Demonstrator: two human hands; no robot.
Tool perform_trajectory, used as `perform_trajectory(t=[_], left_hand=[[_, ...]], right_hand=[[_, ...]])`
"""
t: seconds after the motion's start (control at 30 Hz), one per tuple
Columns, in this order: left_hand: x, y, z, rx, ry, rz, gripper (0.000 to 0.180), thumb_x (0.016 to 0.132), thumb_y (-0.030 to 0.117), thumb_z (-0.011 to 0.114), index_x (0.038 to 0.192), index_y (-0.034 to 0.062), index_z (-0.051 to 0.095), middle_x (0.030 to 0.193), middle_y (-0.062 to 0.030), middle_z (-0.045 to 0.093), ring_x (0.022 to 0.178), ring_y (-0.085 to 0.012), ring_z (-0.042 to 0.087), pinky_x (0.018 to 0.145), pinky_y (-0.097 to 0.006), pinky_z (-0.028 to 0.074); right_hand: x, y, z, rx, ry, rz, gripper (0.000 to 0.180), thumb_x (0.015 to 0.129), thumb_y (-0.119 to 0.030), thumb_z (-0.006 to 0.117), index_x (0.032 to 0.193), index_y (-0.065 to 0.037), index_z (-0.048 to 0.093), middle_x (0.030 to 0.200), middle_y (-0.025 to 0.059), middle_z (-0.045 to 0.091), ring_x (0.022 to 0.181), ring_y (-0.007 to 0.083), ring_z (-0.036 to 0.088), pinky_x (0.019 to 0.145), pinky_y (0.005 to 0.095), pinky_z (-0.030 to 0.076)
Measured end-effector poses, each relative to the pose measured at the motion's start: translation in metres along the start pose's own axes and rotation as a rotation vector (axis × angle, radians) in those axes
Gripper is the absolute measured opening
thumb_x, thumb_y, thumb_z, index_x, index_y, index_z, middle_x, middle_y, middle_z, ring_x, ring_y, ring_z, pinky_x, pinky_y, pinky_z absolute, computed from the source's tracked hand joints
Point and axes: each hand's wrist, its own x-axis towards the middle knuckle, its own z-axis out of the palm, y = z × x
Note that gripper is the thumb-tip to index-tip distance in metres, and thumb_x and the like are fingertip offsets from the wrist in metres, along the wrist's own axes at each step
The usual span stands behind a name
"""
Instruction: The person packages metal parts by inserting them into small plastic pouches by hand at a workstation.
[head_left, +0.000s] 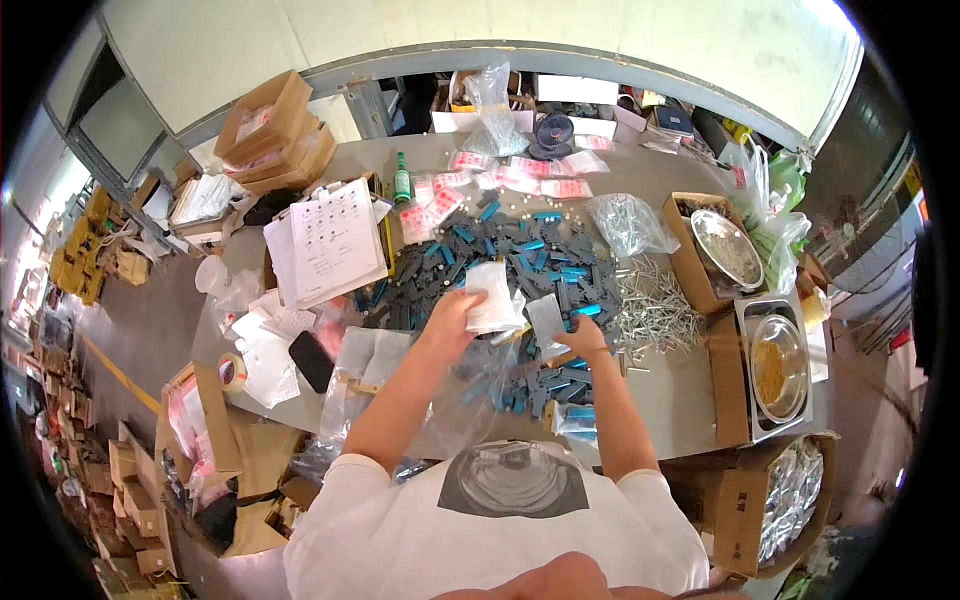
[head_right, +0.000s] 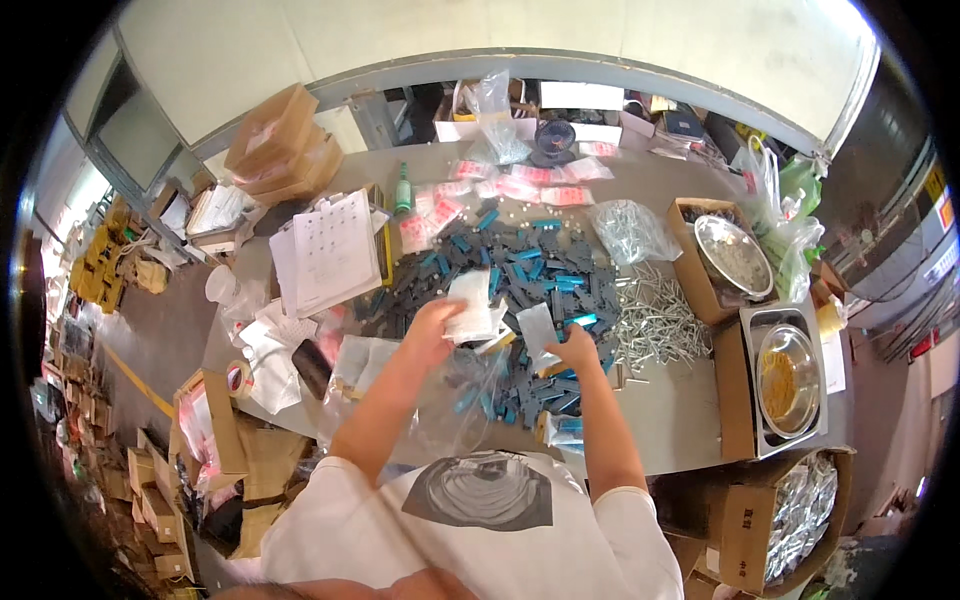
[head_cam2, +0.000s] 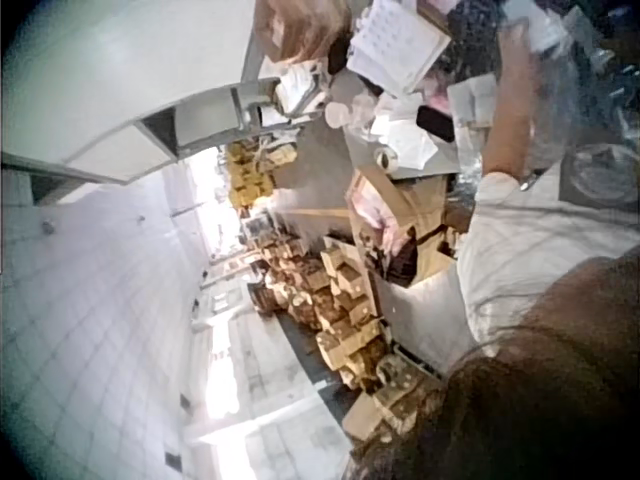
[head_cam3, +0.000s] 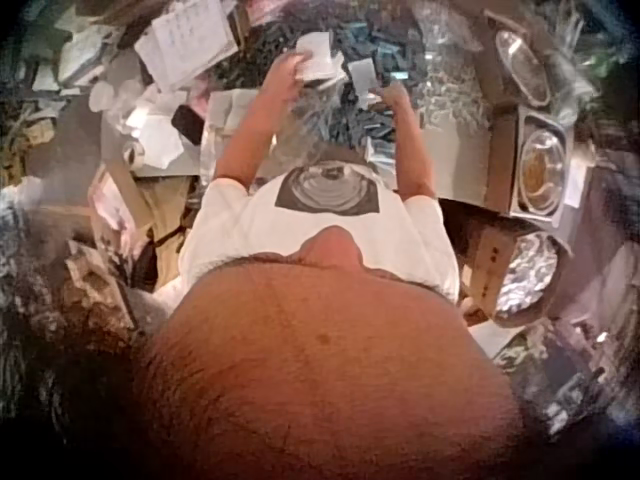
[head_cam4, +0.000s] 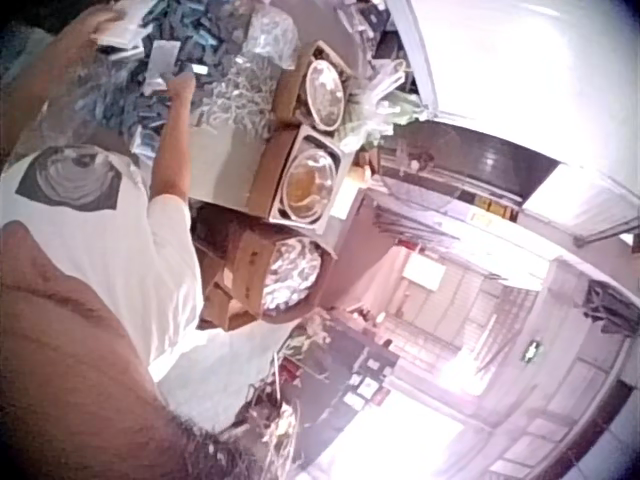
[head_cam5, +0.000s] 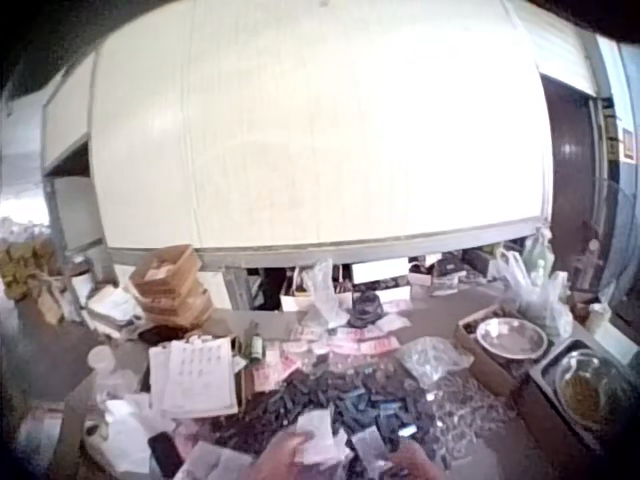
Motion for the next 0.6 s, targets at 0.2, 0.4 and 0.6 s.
perform_trajectory(t=[0.2, 0.4, 0.6], left_hand=[[0.001, -0.012, -0.006, 0.033, 0.0, -0.022, 0.027, 0.078, 0.016, 0.063, 0.094, -0.0058, 0.059, 0.085, -0.0109, 0.063, 0.073, -0.0188, 0.063, 0.069, -0.032, 0.05], [0.017, -0.04, -0.035, 0.511, 0.227, 0.285, 0.017, 0.076, 0.008, 0.058, 0.092, 0.0017, 0.057, 0.085, -0.009, 0.062, 0.068, -0.0181, 0.061, 0.062, -0.029, 0.046], [-0.012, -0.042, -0.006, 0.921, 0.179, 0.664, 0.013, 0.08, 0.01, 0.052, 0.089, 0.0006, 0.055, 0.073, -0.0153, 0.061, 0.066, -0.0287, 0.06, 0.062, -0.032, 0.045]], right_hand=[[-0.019, -0.008, 0.016, -0.134, 0.121, -0.044, 0.066, 0.058, -0.031, 0.08, 0.107, -0.003, 0.045, 0.102, 0.0177, 0.057, 0.097, 0.0341, 0.056, 0.081, 0.0424, 0.045], [-0.015, 0.004, 0.013, -0.063, 0.214, -0.09, 0.037, 0.071, -0.022, 0.069, 0.095, 0.001, 0.052, 0.094, 0.0226, 0.06, 0.091, 0.0415, 0.056, 0.078, 0.045, 0.045], [-0.076, -0.061, -0.033, 1.163, -0.237, -0.109, 0.024, 0.084, -0.017, 0.059, 0.103, -0.001, 0.055, 0.092, 0.0062, 0.061, 0.084, 0.0183, 0.06, 0.073, 0.031, 0.047]])
